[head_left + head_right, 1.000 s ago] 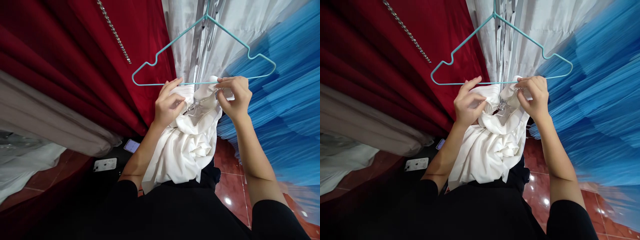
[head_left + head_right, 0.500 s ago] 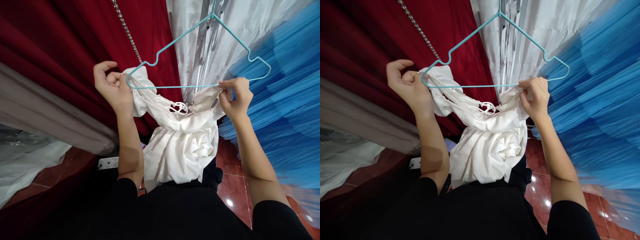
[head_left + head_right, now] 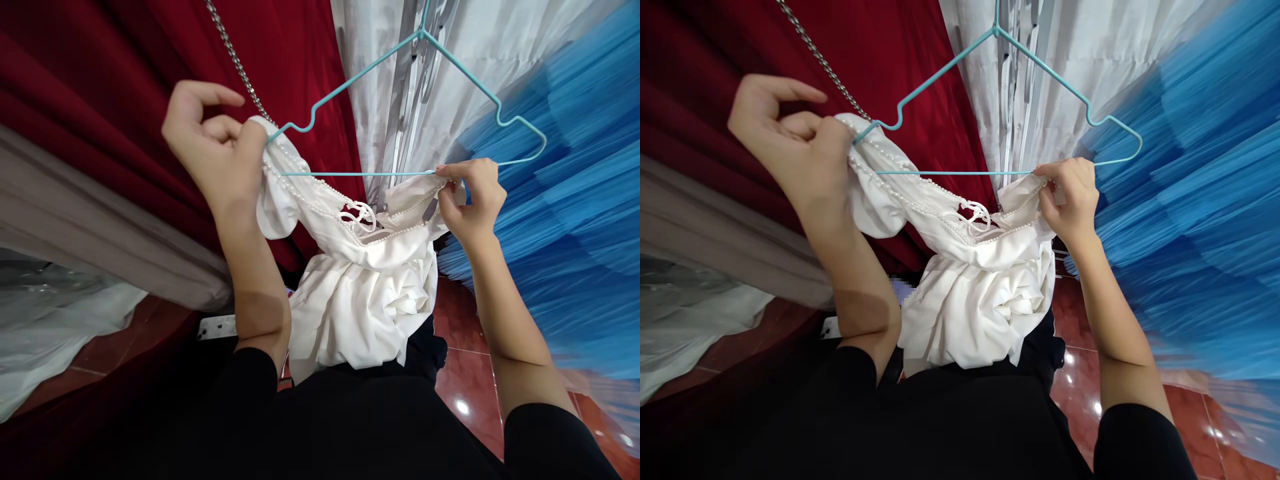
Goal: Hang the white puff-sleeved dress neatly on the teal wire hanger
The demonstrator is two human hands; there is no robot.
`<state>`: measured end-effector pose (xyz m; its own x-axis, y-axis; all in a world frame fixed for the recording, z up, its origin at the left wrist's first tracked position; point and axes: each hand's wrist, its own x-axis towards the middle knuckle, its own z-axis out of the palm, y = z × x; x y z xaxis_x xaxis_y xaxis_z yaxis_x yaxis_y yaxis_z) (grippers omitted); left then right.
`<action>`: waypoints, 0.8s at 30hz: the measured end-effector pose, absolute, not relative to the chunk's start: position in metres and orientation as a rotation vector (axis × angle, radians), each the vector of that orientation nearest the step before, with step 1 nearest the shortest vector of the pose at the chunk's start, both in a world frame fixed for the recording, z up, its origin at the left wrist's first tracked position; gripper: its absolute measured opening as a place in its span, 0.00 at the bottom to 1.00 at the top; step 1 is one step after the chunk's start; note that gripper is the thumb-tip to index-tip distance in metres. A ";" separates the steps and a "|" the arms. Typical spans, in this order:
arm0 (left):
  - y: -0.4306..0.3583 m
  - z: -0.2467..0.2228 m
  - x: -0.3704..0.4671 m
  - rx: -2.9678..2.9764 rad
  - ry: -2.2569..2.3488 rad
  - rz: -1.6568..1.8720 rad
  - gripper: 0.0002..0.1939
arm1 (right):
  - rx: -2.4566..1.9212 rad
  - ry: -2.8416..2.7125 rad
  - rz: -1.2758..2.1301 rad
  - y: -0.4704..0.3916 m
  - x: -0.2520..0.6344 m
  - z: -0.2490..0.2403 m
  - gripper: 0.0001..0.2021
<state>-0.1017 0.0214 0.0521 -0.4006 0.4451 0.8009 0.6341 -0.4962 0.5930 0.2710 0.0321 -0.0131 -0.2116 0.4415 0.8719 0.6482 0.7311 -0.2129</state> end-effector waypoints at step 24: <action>0.012 0.003 0.037 -2.493 -1.345 -1.533 0.15 | -0.857 -1.529 -0.368 0.023 0.292 -0.033 0.04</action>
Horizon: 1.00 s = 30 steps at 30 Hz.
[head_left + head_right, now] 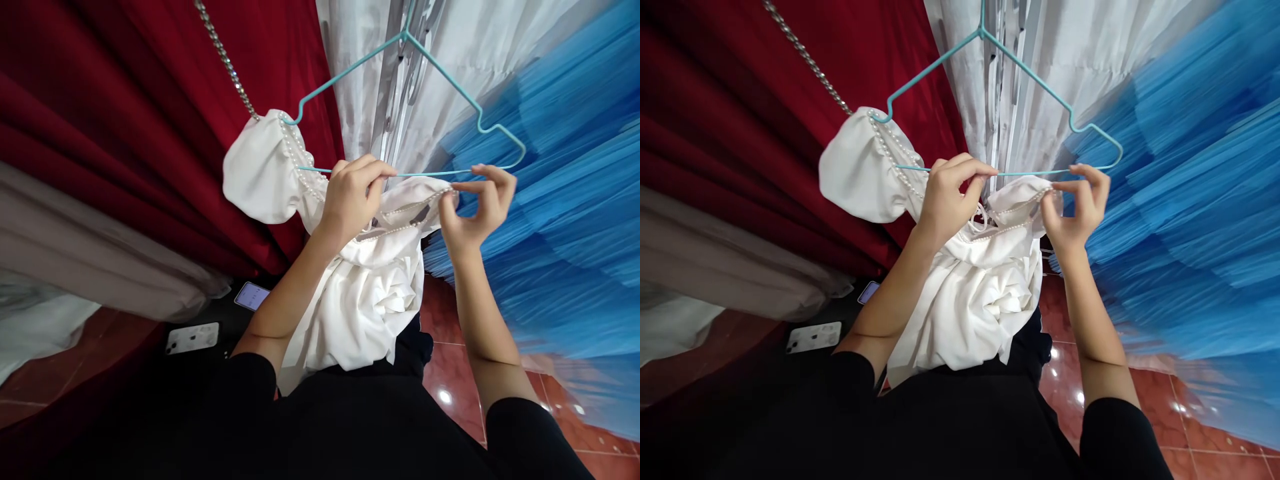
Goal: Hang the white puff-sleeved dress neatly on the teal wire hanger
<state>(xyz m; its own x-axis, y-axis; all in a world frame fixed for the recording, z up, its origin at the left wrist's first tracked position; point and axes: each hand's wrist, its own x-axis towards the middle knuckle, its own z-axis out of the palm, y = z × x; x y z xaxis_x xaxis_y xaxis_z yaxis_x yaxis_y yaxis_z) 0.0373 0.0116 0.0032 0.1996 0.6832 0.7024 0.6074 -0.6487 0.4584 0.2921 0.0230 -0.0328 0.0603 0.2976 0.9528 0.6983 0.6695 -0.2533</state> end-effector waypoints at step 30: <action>0.004 0.002 0.031 2.460 1.265 1.475 0.15 | -0.890 -2.017 -0.201 0.017 0.216 -0.011 0.19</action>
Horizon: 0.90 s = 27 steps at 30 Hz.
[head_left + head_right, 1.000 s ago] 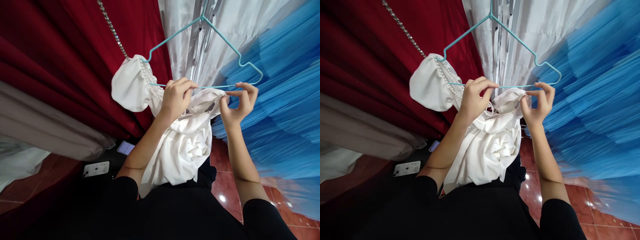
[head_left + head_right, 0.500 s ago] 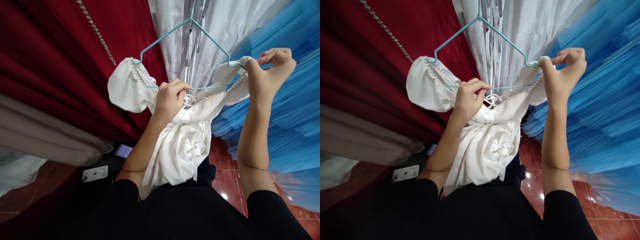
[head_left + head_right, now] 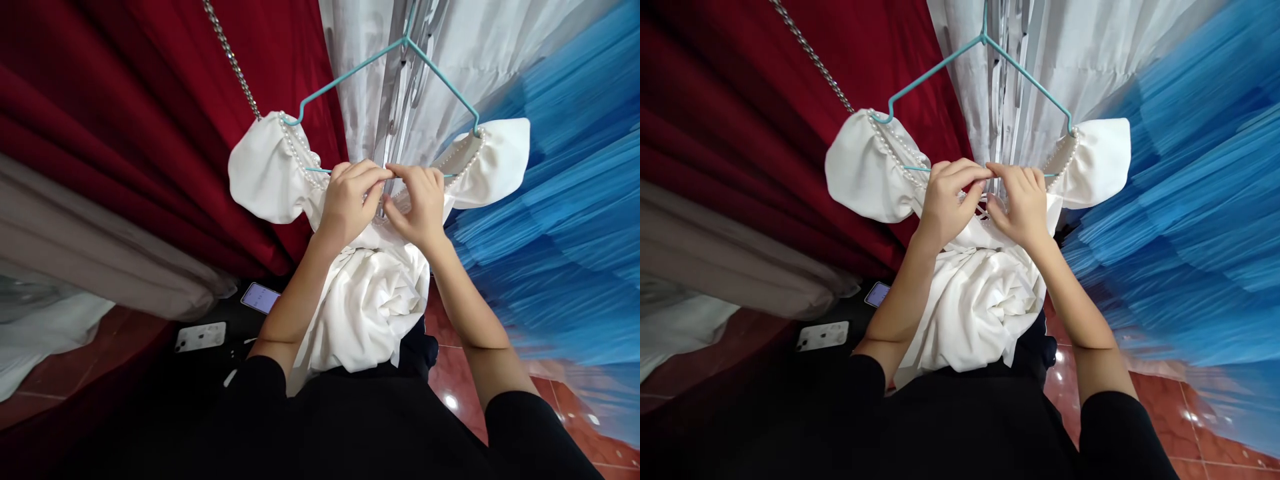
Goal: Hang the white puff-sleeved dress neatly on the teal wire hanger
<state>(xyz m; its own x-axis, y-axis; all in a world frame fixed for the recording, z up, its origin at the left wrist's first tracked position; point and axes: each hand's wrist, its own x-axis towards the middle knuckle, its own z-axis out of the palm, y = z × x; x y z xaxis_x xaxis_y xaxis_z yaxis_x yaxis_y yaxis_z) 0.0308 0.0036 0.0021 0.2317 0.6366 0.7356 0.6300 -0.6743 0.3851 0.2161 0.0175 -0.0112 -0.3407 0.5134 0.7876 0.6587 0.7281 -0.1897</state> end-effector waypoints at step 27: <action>0.059 -0.014 -0.140 1.714 1.715 2.188 0.25 | -0.841 -1.919 -0.148 0.027 0.218 -0.025 0.14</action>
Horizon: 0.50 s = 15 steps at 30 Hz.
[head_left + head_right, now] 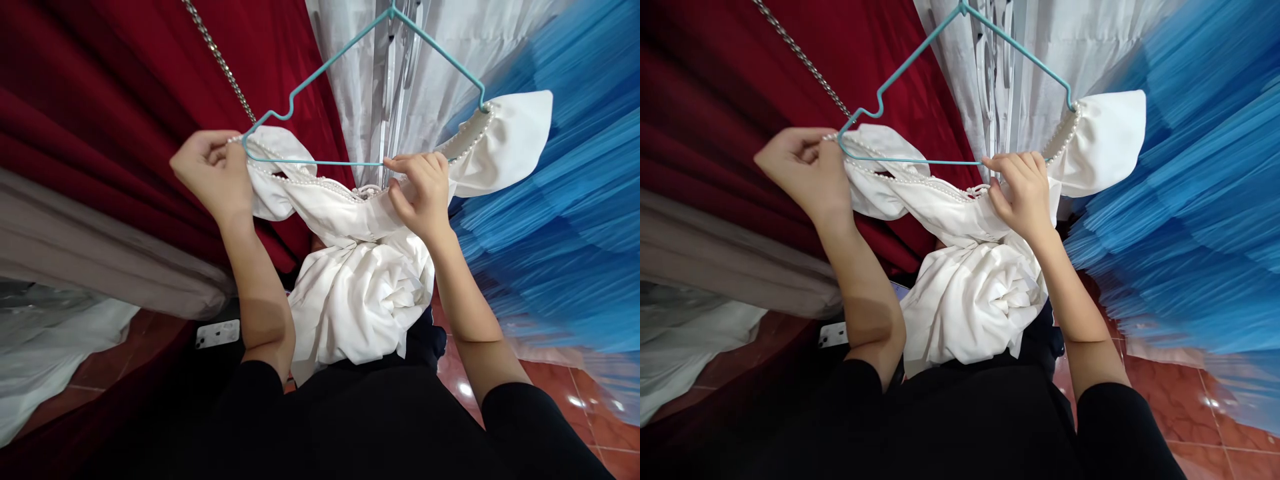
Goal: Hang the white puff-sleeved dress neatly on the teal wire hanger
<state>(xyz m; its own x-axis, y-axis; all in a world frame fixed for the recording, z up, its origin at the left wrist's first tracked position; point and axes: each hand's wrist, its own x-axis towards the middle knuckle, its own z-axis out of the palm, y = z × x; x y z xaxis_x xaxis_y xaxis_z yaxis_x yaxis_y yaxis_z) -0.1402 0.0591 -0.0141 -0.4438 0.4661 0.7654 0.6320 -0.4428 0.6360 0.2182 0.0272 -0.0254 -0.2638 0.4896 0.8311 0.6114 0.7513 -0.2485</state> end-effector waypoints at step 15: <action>0.012 -0.010 -0.010 -1.949 -0.896 -1.804 0.09 | -0.839 -1.902 -0.175 0.026 0.216 -0.028 0.15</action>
<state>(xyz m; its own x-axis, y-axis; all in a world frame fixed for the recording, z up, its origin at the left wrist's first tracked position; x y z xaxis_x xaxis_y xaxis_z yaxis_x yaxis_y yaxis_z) -0.0099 0.0119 -0.0100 -0.0037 0.2178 0.9760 0.6458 -0.7447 0.1686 0.2156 0.0257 -0.0280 -0.2510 0.4746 0.8436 0.6204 0.7479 -0.2362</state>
